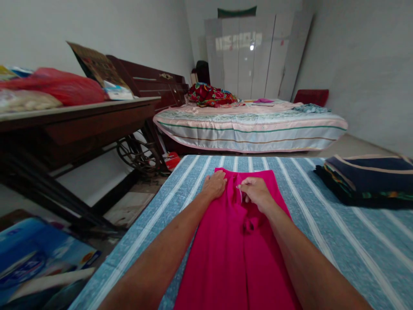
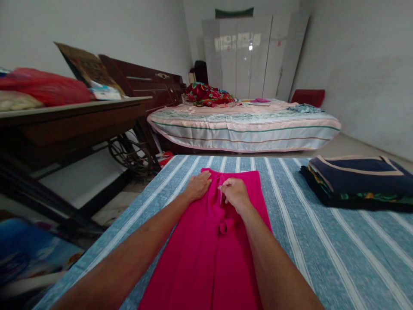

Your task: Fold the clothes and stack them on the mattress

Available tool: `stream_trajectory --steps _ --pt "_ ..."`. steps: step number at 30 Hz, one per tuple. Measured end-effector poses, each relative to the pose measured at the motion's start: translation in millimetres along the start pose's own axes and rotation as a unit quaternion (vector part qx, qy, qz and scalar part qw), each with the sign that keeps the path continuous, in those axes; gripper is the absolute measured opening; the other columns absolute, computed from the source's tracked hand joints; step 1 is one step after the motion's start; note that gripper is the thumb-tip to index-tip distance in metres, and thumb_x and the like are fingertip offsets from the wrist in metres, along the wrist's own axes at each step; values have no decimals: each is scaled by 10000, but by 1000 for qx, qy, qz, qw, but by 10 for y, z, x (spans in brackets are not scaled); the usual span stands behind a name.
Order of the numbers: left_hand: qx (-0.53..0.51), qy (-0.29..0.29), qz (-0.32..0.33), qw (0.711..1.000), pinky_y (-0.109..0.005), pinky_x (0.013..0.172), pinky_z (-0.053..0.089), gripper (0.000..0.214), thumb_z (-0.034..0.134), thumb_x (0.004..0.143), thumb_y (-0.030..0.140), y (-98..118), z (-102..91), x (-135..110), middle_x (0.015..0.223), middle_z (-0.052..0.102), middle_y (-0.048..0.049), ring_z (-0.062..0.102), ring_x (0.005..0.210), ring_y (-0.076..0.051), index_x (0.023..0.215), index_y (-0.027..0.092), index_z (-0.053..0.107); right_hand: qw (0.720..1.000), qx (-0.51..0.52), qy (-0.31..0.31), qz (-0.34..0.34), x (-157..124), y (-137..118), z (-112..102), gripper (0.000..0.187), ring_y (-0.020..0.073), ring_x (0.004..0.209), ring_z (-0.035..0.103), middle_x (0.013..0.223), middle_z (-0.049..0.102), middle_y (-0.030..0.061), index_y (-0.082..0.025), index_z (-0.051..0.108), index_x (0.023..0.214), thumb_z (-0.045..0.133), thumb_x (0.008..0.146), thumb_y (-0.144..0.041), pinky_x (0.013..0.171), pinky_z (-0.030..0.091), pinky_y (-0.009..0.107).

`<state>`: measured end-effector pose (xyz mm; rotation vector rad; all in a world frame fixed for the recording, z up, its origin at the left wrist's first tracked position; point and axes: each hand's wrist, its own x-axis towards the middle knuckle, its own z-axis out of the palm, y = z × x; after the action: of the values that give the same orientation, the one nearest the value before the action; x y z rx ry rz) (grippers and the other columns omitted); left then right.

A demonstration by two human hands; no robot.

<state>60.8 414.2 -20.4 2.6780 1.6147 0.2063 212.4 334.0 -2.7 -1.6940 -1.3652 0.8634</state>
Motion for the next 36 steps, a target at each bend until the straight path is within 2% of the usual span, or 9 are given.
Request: stream_trajectory --steps 4,9,14,16,20,23,26,31,36 --pt "0 -1 -8 1000 -512 1059 291 393 267 940 309 -16 28 24 1446 362 -106 312 1335 -241 1275 195 436 998 28 -50 29 -15 26 -130 138 85 355 519 475 591 -27 -185 523 647 536 775 -237 320 252 167" --pt "4 -7 -19 1000 -542 1065 262 409 257 944 330 -43 63 49 1466 327 -105 266 1358 -247 1304 208 407 997 -36 -57 45 57 99 -310 201 87 292 454 384 546 -23 -184 511 538 563 730 -153 328 266 185" --pt "6 -14 -33 999 -519 1075 255 411 277 936 321 11 -21 40 1470 330 -101 271 1358 -234 1305 203 413 992 -120 -48 -6 34 -83 -390 232 74 293 402 294 443 -57 -189 516 461 613 633 -67 373 265 193" --pt "9 -4 -45 999 -511 1091 225 431 269 935 310 72 -75 11 1487 296 -107 239 1373 -231 1333 191 384 984 -146 -97 -40 -37 -201 -374 259 76 309 413 305 462 -46 -187 521 429 629 655 -121 386 283 197" --pt "1 -14 -38 999 -491 1109 185 468 227 943 330 194 -118 -86 1500 272 -103 212 1384 -219 1371 180 343 940 -189 -277 -62 -175 -306 -308 369 87 296 407 296 465 -13 -186 478 361 630 692 -237 371 308 209" --pt "-12 -51 -46 998 -526 1092 194 527 202 943 419 222 -84 -141 1505 250 -122 199 1388 -243 1393 167 310 929 -157 -331 -51 -211 -269 -280 313 73 286 373 303 455 -36 -190 467 402 613 679 -200 347 275 199" --pt "-17 -61 -51 997 -559 1080 192 546 189 941 445 211 -53 -152 1510 234 -119 179 1393 -256 1404 175 291 936 -108 -331 -61 -200 -243 -295 210 66 315 386 344 472 -66 -188 497 476 587 662 -150 361 267 186" --pt "-17 -61 -47 997 -558 1077 203 537 171 945 436 211 -65 -145 1497 273 -115 179 1393 -250 1387 174 328 946 -123 -257 -158 -194 -311 -357 166 49 397 362 390 422 -94 -168 520 467 638 572 -117 399 234 188" --pt "-14 -56 -44 997 -558 1073 207 534 171 944 447 222 -73 -162 1492 287 -112 192 1390 -253 1386 193 330 926 -104 -318 -176 -218 -327 -380 135 55 418 389 426 460 -93 -169 542 508 664 567 -158 408 261 182"
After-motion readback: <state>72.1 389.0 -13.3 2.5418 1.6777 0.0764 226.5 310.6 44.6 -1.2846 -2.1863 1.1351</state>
